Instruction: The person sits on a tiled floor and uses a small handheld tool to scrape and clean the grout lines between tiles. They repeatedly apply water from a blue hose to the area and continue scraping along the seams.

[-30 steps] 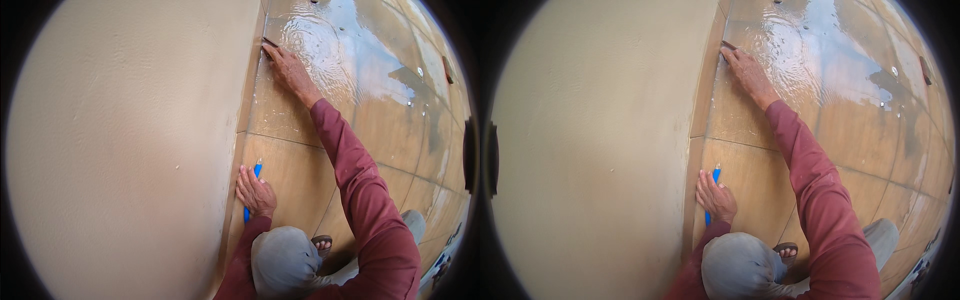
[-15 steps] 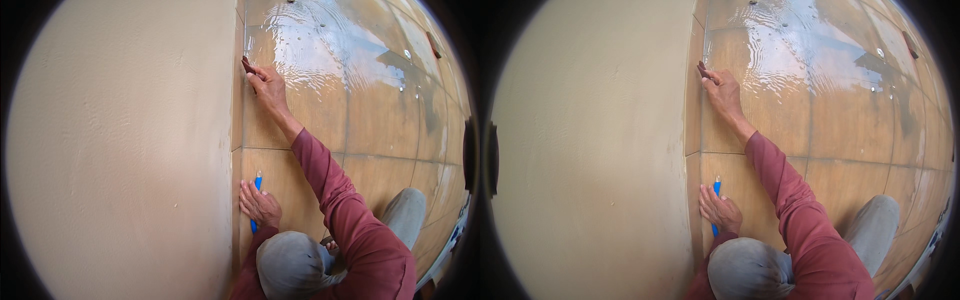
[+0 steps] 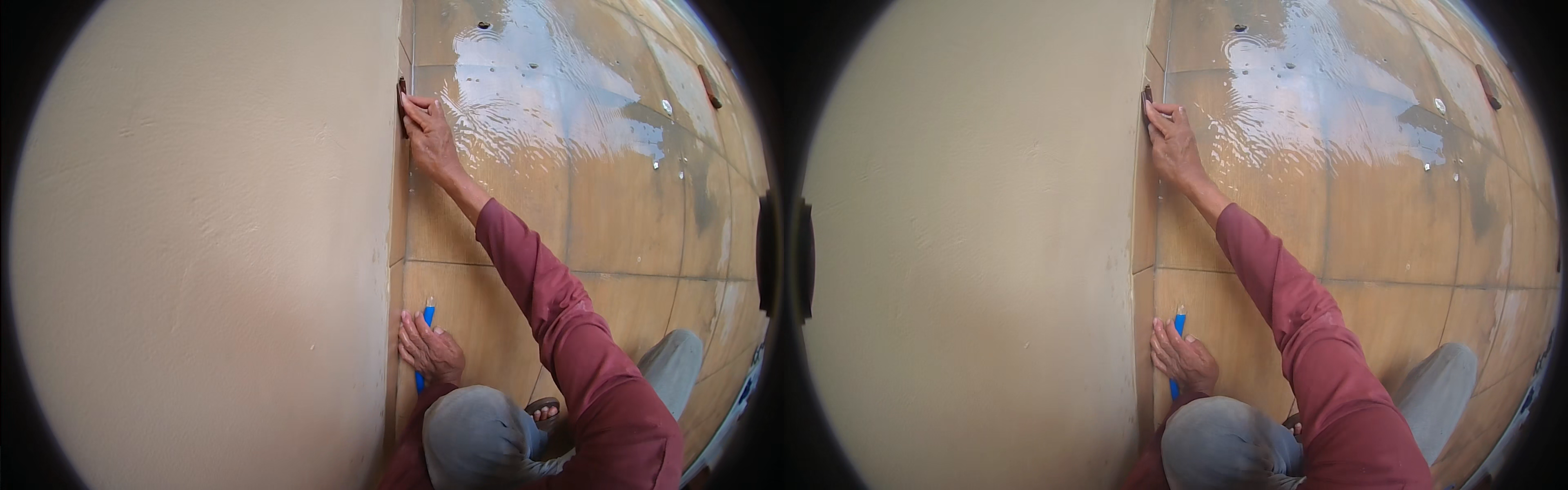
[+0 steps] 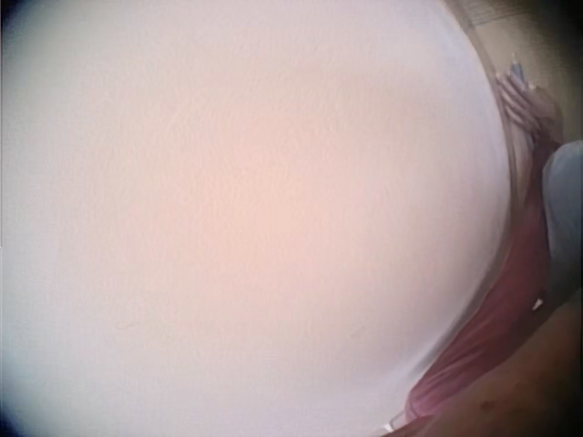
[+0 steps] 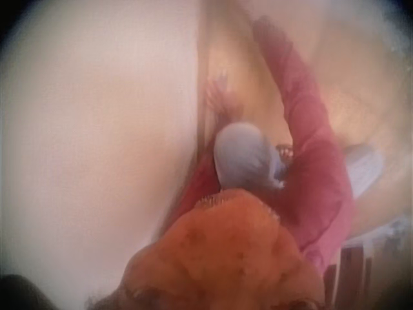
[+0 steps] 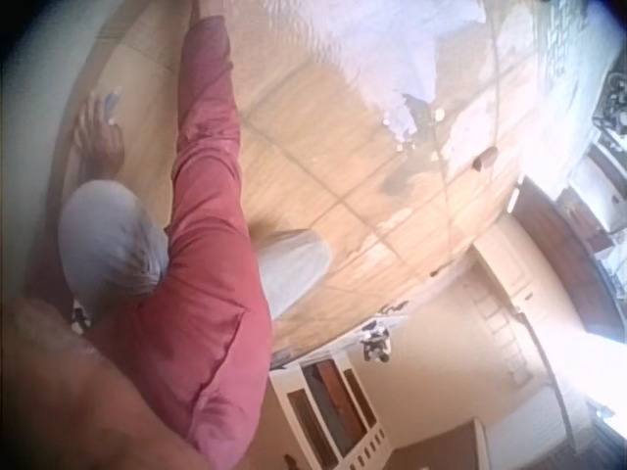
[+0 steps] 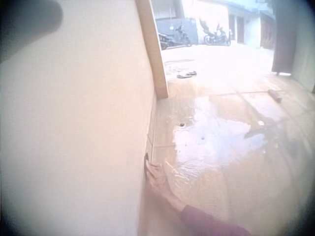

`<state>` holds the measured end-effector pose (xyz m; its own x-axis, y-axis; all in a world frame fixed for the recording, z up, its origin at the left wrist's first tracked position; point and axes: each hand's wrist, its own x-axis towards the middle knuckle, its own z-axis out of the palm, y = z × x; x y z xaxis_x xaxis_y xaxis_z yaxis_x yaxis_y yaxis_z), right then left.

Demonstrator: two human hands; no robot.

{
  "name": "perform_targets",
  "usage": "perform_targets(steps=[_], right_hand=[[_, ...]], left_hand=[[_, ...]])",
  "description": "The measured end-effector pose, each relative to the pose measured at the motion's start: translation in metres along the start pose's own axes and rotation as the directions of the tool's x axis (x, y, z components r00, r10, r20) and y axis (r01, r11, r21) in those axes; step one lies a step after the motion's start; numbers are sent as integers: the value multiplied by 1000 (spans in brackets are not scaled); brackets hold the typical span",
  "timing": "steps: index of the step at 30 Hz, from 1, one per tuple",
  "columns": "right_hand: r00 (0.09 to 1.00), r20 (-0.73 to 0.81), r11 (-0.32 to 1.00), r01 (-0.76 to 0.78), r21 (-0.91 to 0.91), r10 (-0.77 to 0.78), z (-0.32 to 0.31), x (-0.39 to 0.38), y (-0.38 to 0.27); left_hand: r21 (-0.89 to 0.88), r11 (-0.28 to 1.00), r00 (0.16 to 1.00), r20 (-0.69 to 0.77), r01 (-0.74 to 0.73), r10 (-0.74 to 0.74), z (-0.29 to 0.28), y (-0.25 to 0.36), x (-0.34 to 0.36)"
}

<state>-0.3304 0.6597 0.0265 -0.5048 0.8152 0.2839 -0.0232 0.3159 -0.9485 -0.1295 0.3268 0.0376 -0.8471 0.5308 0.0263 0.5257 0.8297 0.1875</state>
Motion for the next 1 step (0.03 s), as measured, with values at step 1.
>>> perform_targets(steps=[1], right_hand=[[999,17,999,-40,17,40,-13,20,8]], left_hand=[[-1,1000,999,38,-11,11,-1,3,-3]])
